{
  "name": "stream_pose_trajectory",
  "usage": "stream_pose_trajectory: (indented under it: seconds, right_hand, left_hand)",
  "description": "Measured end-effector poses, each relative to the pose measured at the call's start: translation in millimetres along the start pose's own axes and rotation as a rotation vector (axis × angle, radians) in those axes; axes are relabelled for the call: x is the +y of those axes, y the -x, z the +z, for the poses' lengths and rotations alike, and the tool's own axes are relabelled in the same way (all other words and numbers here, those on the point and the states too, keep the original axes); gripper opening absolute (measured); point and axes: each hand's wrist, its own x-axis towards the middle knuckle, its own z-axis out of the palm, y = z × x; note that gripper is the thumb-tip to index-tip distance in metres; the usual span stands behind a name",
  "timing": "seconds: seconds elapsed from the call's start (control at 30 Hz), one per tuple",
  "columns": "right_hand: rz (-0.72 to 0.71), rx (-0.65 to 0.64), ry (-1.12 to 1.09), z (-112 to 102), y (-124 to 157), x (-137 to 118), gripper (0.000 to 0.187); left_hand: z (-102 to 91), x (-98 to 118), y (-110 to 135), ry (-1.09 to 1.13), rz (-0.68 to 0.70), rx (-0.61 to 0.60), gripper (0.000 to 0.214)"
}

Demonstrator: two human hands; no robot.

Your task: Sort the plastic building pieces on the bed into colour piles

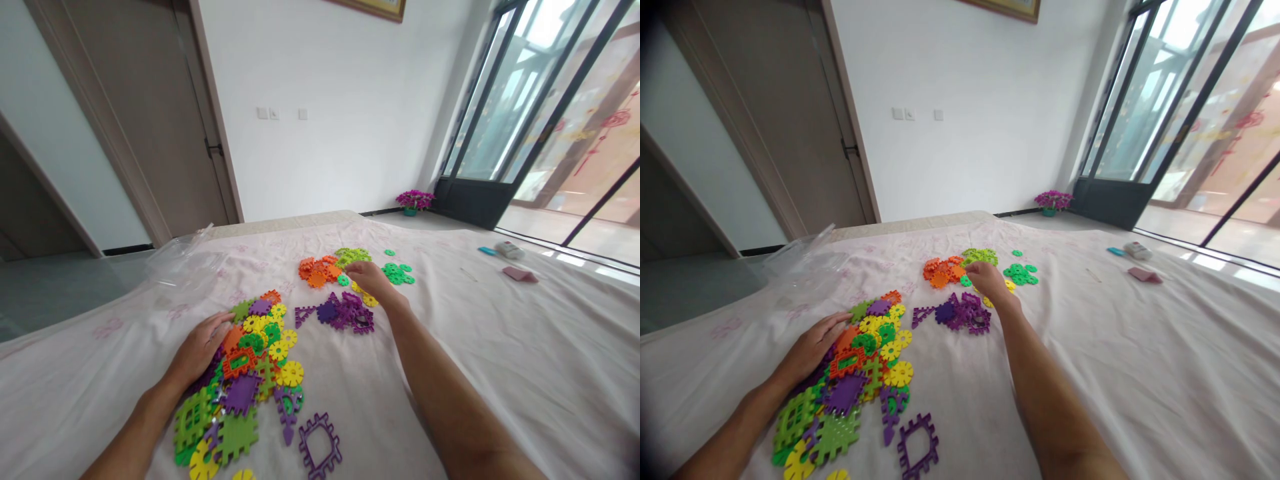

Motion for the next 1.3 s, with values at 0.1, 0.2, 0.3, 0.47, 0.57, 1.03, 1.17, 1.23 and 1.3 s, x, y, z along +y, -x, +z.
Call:
stream_pose_trajectory:
  seconds: [0.1, 0.2, 0.3, 0.47, 0.57, 1.03, 1.17, 1.23, 1.3]
  right_hand:
    - [-0.182, -0.094, 0.107, 19.1, 7.6, -20.8, 0.030]
    - [-0.426, -0.298, 0.144, 52.2, 21.9, -45.5, 0.033]
    - [-0.563, -0.483, 0.211, 76.2, 35.2, -60.6, 0.030]
    - [-0.525, -0.470, 0.417, 71.0, 40.3, -65.2, 0.022]
    - [-0.510, -0.409, 0.490, 63.6, 40.3, -70.3, 0.024]
    - [-0.423, -0.560, 0.373, 99.5, 58.5, -100.6, 0.034]
    - [-0.299, -0.546, 0.129, 96.4, 58.9, -89.4, 0.022]
    - [-0.272, -0.430, 0.056, 87.8, 57.5, -77.2, 0.012]
    - [-0.237, -0.233, 0.059, 72.9, 54.2, -61.5, 0.011]
  left_hand:
    - [-1.1, 2.8, 0.9, 0.024, -0.015, 0.015, 0.047]
    - [-3.4, 6.0, 2.0, 0.045, -0.043, 0.025, 0.046]
    - [-5.4, 8.2, 2.6, 0.051, -0.059, 0.042, 0.045]
    - [-6.5, 10.7, 1.5, 0.040, -0.075, 0.078, 0.045]
    - [-6.2, 12.5, 0.4, 0.030, -0.073, 0.102, 0.044]
    - [-7.4, 15.7, -1.3, -0.004, -0.090, 0.132, 0.041]
    - [-6.6, 13.6, -1.1, 0.002, -0.087, 0.131, 0.041]
    - [-5.9, 11.0, -1.4, 0.006, -0.092, 0.131, 0.041]
    - [-5.3, 8.5, -1.7, 0.011, -0.095, 0.128, 0.042]
